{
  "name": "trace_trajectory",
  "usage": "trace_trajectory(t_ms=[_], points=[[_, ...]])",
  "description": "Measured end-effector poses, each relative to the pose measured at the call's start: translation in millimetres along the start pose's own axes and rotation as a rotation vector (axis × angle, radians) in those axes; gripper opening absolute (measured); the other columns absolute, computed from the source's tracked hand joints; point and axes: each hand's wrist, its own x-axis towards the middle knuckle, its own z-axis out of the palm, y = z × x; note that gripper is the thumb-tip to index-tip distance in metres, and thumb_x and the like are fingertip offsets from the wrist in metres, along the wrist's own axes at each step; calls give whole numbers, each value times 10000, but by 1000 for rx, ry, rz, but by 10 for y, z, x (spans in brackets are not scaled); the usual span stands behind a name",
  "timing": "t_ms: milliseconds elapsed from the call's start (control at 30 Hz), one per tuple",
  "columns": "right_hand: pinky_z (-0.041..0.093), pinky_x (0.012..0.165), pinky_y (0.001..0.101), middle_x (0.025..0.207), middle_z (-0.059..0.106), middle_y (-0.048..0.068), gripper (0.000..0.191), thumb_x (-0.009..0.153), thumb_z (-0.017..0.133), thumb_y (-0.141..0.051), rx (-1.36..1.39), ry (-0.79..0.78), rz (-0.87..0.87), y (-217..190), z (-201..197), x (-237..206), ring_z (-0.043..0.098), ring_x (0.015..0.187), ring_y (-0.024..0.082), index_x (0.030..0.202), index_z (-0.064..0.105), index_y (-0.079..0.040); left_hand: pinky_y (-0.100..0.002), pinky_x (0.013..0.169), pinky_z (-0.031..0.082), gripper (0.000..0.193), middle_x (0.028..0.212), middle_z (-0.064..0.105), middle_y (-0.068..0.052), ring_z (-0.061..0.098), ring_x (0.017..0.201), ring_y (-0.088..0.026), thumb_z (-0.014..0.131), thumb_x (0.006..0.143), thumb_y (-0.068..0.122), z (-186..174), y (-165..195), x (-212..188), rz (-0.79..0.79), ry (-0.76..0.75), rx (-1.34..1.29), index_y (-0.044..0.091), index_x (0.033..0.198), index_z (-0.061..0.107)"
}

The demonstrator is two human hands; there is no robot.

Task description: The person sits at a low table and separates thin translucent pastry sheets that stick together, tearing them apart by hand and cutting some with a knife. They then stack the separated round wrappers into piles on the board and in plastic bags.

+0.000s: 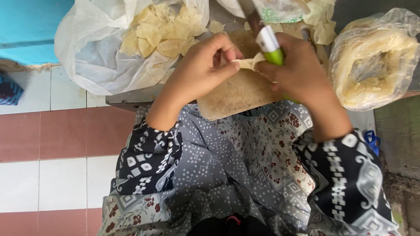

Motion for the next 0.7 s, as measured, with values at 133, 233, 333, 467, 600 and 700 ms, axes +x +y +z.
trace_trajectory(t_ms=[133, 233, 333, 467, 600, 700], points=[[499, 458, 257, 778, 669, 44, 256, 894, 778, -77, 276, -104, -36, 123, -100, -116, 635, 575, 86, 1110, 653, -19, -211, 792, 502, 161, 1086, 634, -2, 564, 892, -40, 703, 993, 36, 40, -59, -145, 122, 44, -504, 44, 1006, 543], [488, 442, 240, 792, 663, 47, 243, 888, 779, -14, 635, -168, 13, 254, -77, -198, 619, 544, 104, 1077, 626, -22, -211, 784, 508, 172, 987, 635, 0, 598, 871, -50, 696, 997, 23, 186, -124, -197, 78, 117, -686, 54, 1012, 527], [485, 435, 232, 808, 657, 58, 264, 873, 770, 42, 833, -147, -6, 358, 19, -258, 599, 514, 118, 1067, 605, -29, -208, 768, 506, 174, 941, 634, -6, 597, 851, -43, 692, 1009, 25, 353, -178, -249, 24, 148, -772, 55, 1025, 521], [493, 457, 233, 862, 694, 103, 263, 887, 723, 54, 1036, -73, -60, 406, 77, -241, 609, 543, 131, 1113, 603, -5, -194, 668, 432, 147, 877, 641, -6, 550, 775, -25, 682, 1017, 62, 463, -187, -279, -33, 286, -499, 40, 1037, 538], [492, 448, 260, 833, 687, 129, 195, 953, 706, 5, 805, 168, -66, 359, 99, -206, 605, 519, 142, 1083, 560, -7, -293, 686, 516, 147, 889, 668, -72, 648, 784, -156, 668, 1038, 92, 494, -117, -244, 86, 473, -121, 53, 1061, 527], [505, 475, 300, 848, 657, 145, 208, 989, 708, -13, 334, 328, -153, 275, 152, -290, 614, 561, 165, 1113, 541, 8, -418, 641, 521, 148, 814, 696, -124, 701, 730, -311, 657, 1021, 119, 494, -59, -196, 37, 536, 229, 67, 1056, 523]])
